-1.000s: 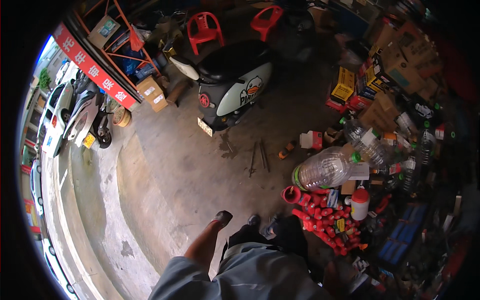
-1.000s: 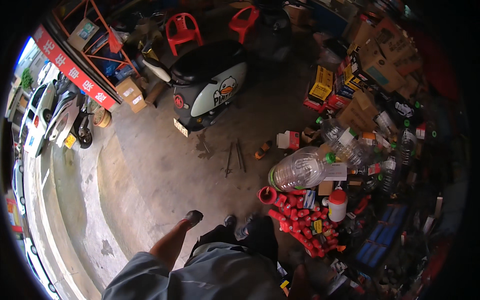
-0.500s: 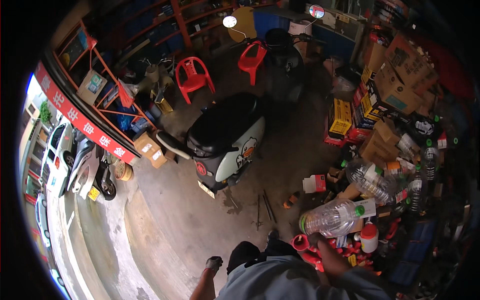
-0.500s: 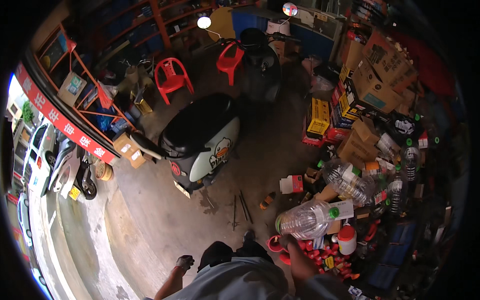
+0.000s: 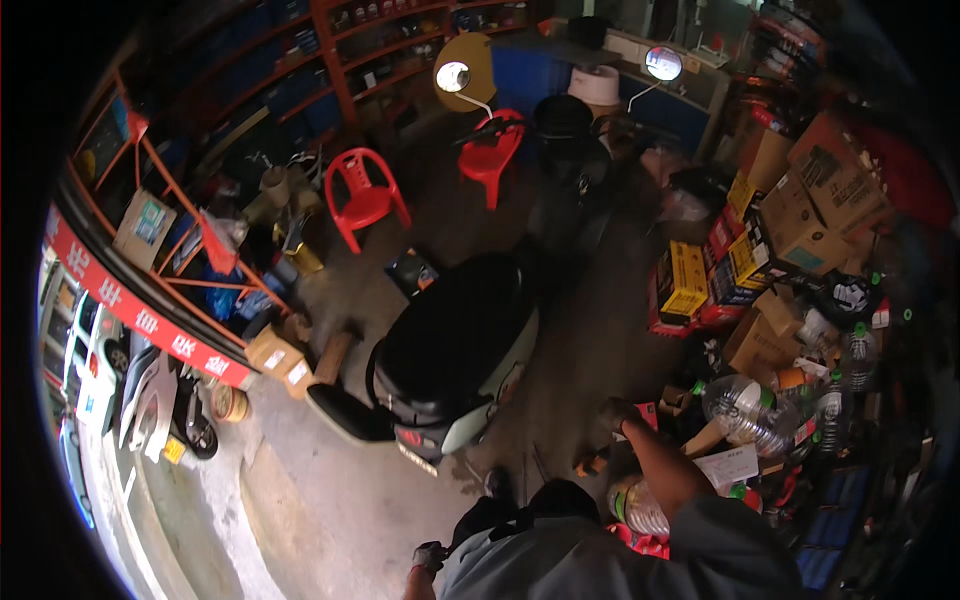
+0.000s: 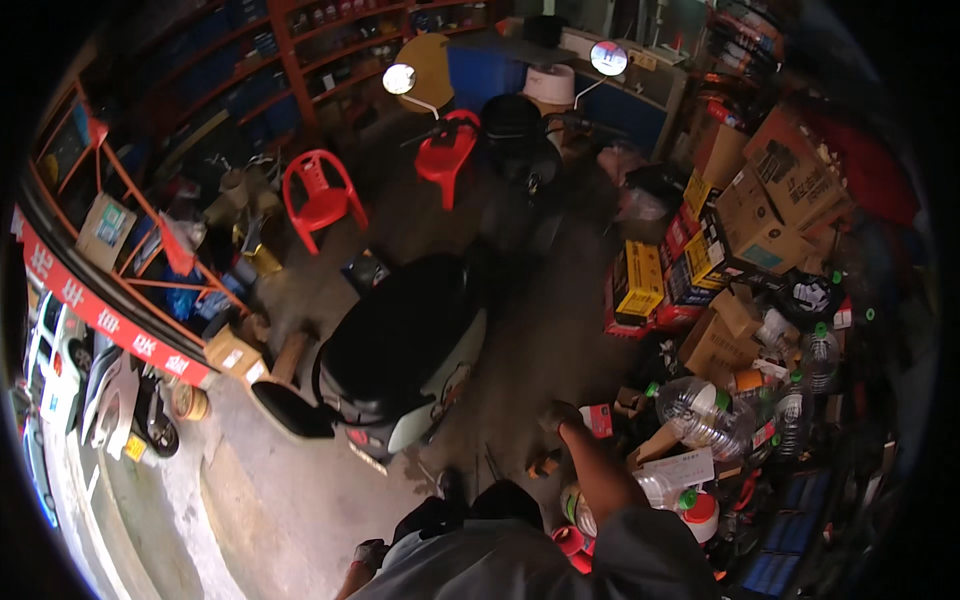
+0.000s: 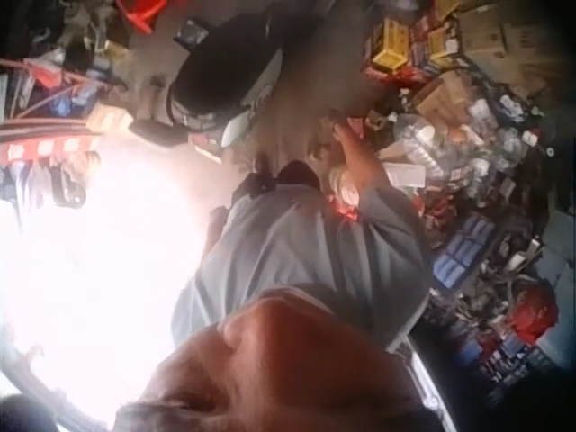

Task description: Repairing a plastic cover on a scooter and organizing tools in a workshop environment.

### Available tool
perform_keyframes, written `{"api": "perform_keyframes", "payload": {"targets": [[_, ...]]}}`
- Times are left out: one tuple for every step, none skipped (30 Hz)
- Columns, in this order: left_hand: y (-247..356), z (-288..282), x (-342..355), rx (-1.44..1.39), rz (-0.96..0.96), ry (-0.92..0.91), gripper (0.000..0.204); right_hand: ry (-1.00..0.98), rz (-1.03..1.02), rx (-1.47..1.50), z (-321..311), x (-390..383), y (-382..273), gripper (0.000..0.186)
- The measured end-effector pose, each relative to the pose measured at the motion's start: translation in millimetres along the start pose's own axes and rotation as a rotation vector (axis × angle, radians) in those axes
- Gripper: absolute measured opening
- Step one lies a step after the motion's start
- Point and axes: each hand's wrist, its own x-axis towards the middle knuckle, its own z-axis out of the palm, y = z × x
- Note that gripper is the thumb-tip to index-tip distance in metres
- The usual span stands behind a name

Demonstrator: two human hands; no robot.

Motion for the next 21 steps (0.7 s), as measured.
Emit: {"api": "perform_keyframes", "payload": {"targets": [[18, 0, 38, -0.200, -0.065, -0.080, 0.011, 0.116, 0.247, 0.183, 24, -21, 50, 0.028], [48, 0, 59, -0.377, -0.110, -0.109, 0.011, 0.233, 0.475, 0.373, 43, -42, 77, 0.028], [56, -12, 61, -0.584, -0.182, -0.065, 0.011, 0.225, 0.459, 0.388, 31, -23, 71, 0.028], [59, -31, 70, -0.601, -0.101, -0.199, 0.012, 0.219, 0.514, 0.379, 5, -5, 95, 0.029], [73, -33, 78, -0.600, -0.100, -0.202, 0.012, 0.212, 0.577, 0.357, -24, 16, 123, 0.031], [86, -30, 83, -0.588, -0.142, -0.094, 0.010, 0.207, 0.642, 0.333, -50, 22, 150, 0.035], [106, -24, 89, -0.569, -0.180, 0.002, 0.008, 0.200, 0.719, 0.304, -87, 33, 189, 0.038], [121, -19, 96, -0.509, -0.179, 0.036, 0.008, 0.196, 0.793, 0.280, -127, 47, 226, 0.043], [86, -50, 122, -0.827, -0.103, -0.406, 0.012, 0.208, 0.834, 0.284, -166, 67, 254, 0.047], [105, -30, 133, -0.739, -0.183, -0.254, 0.009, 0.189, 0.915, 0.245, -180, 68, 262, 0.052], [120, -16, 135, -0.649, -0.253, -0.080, 0.014, 0.180, 1.015, 0.247, -220, 76, 287, 0.055], [113, -19, 144, -0.646, -0.247, -0.067, 0.014, 0.177, 1.105, 0.262, -255, 86, 313, 0.058], [108, -19, 158, -0.114, 0.224, -0.324, 0.015, 0.353, 1.025, 0.083, -267, 83, 349, 0.070], [131, -11, 180, -0.754, -0.245, -0.263, 0.014, 0.309, 1.128, 0.016, -277, 71, 396, 0.081], [149, -6, 174, -0.762, -0.242, -0.251, 0.014, 0.396, 1.110, -0.103, -300, 87, 421, 0.086], [162, 0, 171, -0.766, -0.229, -0.212, 0.013, 0.490, 1.073, -0.211, -329, 112, 436, 0.090], [176, 8, 170, -0.760, -0.221, -0.184, 0.013, 0.494, 1.056, -0.199, -356, 129, 451, 0.090], [193, 17, 171, -0.749, -0.214, -0.159, 0.012, 0.373, 1.041, -0.122, -384, 144, 464, 0.093], [212, 25, 174, -0.730, -0.207, -0.143, 0.012, 0.250, 1.034, -0.052, -404, 153, 481, 0.095], [230, 30, 175, -0.707, -0.201, -0.123, 0.013, 0.248, 1.032, -0.041, -414, 163, 500, 0.095], [243, 35, 175, -0.685, -0.199, -0.103, 0.013, 0.135, 0.983, -0.103, -420, 173, 517, 0.098]]}}
